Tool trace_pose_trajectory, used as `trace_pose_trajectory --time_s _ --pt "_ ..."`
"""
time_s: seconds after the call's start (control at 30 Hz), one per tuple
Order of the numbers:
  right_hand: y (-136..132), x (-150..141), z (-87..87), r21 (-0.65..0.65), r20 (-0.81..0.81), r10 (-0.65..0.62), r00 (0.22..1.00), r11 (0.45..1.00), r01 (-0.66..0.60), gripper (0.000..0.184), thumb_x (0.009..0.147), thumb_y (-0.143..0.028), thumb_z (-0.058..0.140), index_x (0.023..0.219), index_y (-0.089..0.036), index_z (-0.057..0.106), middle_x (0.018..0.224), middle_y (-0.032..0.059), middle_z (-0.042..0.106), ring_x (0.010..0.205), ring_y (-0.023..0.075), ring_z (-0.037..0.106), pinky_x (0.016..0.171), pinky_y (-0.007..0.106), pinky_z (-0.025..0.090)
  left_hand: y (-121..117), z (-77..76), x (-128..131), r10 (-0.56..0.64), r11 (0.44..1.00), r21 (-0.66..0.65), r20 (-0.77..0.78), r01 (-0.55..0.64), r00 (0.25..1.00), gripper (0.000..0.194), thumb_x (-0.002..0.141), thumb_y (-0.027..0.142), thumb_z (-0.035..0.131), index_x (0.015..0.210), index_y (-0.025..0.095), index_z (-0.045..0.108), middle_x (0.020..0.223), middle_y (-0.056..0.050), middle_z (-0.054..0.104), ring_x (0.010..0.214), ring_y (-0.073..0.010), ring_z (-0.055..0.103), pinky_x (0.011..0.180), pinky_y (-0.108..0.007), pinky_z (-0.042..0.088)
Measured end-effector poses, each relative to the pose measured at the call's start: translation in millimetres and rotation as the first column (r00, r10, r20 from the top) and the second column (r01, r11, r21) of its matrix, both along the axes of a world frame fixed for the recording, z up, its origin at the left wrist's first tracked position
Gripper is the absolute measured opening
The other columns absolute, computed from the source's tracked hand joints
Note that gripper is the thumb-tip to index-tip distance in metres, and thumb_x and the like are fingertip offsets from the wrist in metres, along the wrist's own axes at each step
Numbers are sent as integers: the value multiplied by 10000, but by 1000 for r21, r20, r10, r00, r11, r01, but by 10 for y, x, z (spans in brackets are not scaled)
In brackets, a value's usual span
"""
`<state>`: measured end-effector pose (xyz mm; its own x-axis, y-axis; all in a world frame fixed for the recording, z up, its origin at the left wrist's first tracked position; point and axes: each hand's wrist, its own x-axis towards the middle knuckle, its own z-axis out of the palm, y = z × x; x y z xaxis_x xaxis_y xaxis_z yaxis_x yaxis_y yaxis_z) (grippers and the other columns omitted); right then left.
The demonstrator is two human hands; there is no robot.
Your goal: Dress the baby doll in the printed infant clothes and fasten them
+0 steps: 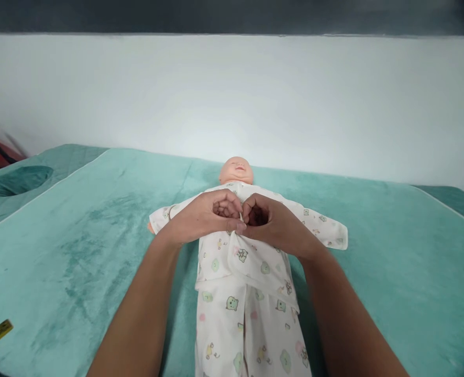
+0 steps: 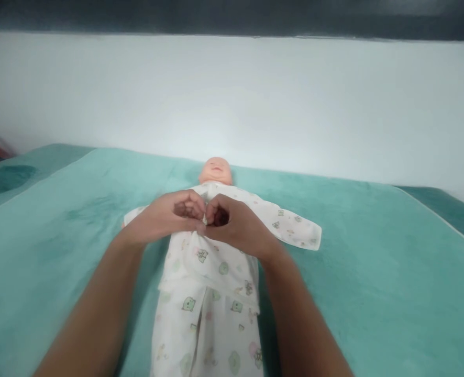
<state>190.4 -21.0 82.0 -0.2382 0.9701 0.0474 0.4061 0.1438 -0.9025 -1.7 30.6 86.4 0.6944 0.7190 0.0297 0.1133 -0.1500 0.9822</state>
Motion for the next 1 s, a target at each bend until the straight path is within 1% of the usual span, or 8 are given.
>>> trace_pose_trajectory --time_s 0.13,0.37,0.57,0.7,0.8,1.0 --pt "4 -17 -20 20 26 -6 1000 1000 6 226 755 -312 707 780 -206 510 702 -45 498 615 87 411 531 231 324 -22 38 -18 7 1000 21 -63 -6 998 224 726 284 749 881 201 612 809 11 621 748 -113 573 634 -220 448" --pt "9 -1 -31 27 21 8 1000 1000 -8 235 771 -351 691 783 -210 504 736 -30 503 651 103 428 564 250 333 -17 24 -23 1 999 32 -60 1 998 185 736 261 709 879 196 609 827 -3 614 760 -122 559 637 -230 434" --pt "13 26 -22 -3 6 39 999 999 -39 194 736 -272 692 802 -207 522 706 -33 478 622 100 409 530 239 318 -12 25 -24 8 998 56 -77 -4 997 128 745 200 655 861 194 602 795 2 582 739 -115 539 629 -222 431" --pt "14 51 -14 -10 14 57 998 998 -57 157 746 -231 669 819 -208 531 689 -43 461 604 90 394 509 229 304 -15 19 -29 11 998 64 -84 -6 996 118 734 177 645 839 193 592 774 9 562 723 -109 523 612 -215 419" --pt "15 60 -10 -12 17 58 998 998 -58 143 749 -223 663 817 -208 538 688 -44 463 602 89 395 506 228 306 -16 12 -31 7 998 55 -84 -3 996 125 729 149 626 838 195 585 781 9 576 731 -111 533 614 -216 420" --pt "27 37 -22 -9 -22 19 1000 1000 -20 169 732 -241 689 806 -205 541 698 -40 488 611 93 420 521 234 328 -8 2 -32 15 999 35 -63 -13 998 148 722 119 617 851 189 594 806 0 604 760 -119 564 636 -224 434"
